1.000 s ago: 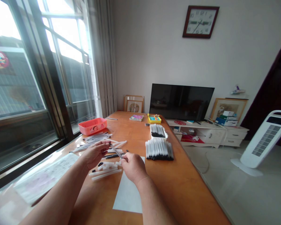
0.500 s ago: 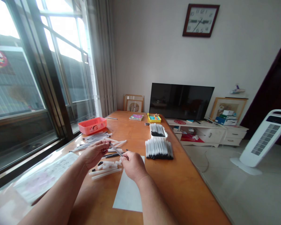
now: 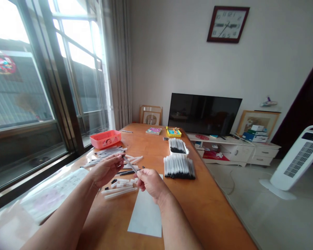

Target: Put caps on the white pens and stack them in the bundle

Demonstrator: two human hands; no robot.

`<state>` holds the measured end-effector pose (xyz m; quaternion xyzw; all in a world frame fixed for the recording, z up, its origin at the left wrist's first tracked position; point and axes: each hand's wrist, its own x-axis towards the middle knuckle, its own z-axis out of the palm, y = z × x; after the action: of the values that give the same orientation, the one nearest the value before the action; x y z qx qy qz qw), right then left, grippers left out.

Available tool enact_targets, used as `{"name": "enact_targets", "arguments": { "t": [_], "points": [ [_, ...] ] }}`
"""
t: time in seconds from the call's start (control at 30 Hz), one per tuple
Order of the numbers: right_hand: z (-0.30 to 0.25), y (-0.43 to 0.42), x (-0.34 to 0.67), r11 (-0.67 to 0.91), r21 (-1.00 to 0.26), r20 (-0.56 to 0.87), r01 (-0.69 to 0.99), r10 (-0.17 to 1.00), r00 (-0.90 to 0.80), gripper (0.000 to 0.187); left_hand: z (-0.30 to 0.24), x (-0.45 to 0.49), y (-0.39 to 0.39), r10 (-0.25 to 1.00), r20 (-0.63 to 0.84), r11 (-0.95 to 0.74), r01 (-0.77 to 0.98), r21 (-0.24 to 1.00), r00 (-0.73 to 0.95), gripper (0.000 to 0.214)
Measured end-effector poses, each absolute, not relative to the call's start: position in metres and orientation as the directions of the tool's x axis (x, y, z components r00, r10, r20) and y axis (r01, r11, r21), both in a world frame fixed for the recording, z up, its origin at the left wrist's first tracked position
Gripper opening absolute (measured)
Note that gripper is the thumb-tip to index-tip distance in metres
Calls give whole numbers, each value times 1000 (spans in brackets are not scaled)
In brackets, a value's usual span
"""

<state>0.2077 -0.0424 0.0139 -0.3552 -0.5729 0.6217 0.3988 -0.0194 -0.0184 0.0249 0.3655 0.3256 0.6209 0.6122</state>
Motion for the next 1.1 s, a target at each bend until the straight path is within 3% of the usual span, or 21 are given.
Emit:
{"name": "enact_targets", "arguments": {
  "t": [0.43,1.1],
  "points": [
    [15,-46,201,6,-992,65,-124,878,-475,46,33,-7,-28,970,48,131,-678,723,239,19],
    [12,-45,200,19,-988,91,-153,872,-482,44,38,-11,-33,970,25,152,-688,709,240,17]
  ]
}}
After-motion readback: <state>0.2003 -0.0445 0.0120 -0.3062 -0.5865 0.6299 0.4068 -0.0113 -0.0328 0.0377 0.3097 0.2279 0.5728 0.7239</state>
